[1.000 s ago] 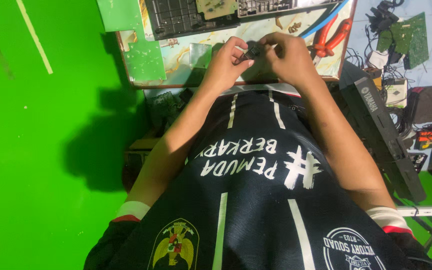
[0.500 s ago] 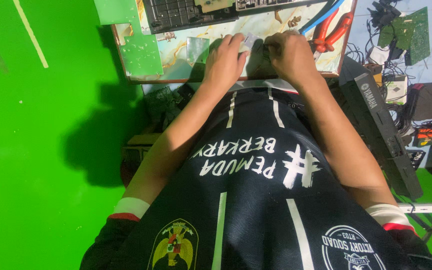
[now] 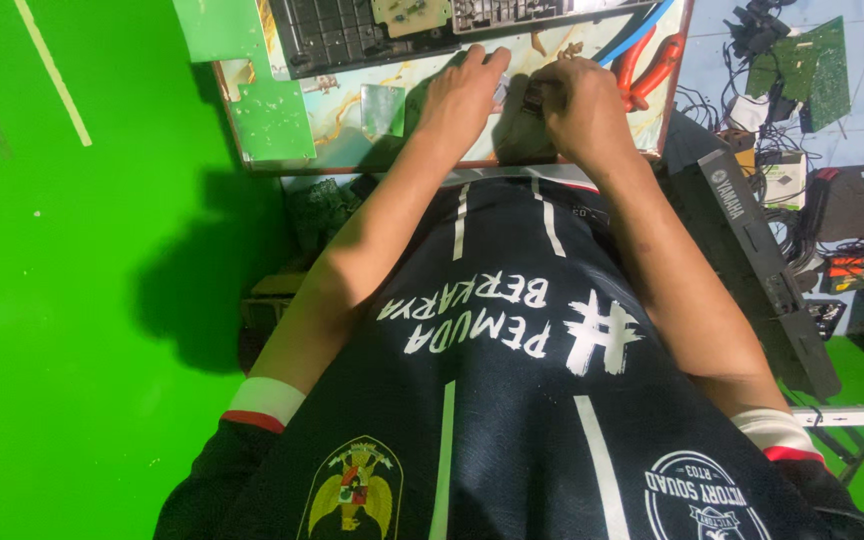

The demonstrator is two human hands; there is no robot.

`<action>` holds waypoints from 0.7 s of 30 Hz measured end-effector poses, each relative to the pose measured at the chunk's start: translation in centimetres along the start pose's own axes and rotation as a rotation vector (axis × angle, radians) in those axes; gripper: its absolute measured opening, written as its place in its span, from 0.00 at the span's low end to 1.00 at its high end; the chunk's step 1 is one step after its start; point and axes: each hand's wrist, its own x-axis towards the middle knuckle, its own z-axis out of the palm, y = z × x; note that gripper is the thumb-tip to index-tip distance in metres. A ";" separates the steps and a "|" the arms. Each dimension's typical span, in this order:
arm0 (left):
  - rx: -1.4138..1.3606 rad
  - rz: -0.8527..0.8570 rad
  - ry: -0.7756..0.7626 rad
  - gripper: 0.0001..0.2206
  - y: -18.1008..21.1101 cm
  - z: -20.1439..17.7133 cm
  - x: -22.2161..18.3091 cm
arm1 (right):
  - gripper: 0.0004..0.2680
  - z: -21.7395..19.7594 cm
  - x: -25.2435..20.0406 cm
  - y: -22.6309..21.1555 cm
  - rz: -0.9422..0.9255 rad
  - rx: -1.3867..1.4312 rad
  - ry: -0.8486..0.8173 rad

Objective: The person disassembles an electronic keyboard, placing internal components and screws into plastic cups, and then uses a screwdriver to remove additional screws from a circuit board.

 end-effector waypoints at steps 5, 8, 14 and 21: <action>-0.091 -0.016 -0.042 0.16 0.3 -1.0 -0.1 | 0.08 -0.7 0.1 -0.1 0.113 0.095 -0.042; -0.091 -0.002 -0.027 0.14 0.6 -1.4 -0.3 | 0.08 -1.1 0.3 0.1 0.148 0.115 -0.071; -0.031 0.102 0.069 0.11 1.0 -2.2 -0.7 | 0.06 -0.9 0.8 1.0 0.241 0.152 -0.108; -0.125 0.094 0.120 0.09 1.9 -4.0 -2.1 | 0.04 -1.5 0.9 1.7 0.460 0.482 -0.158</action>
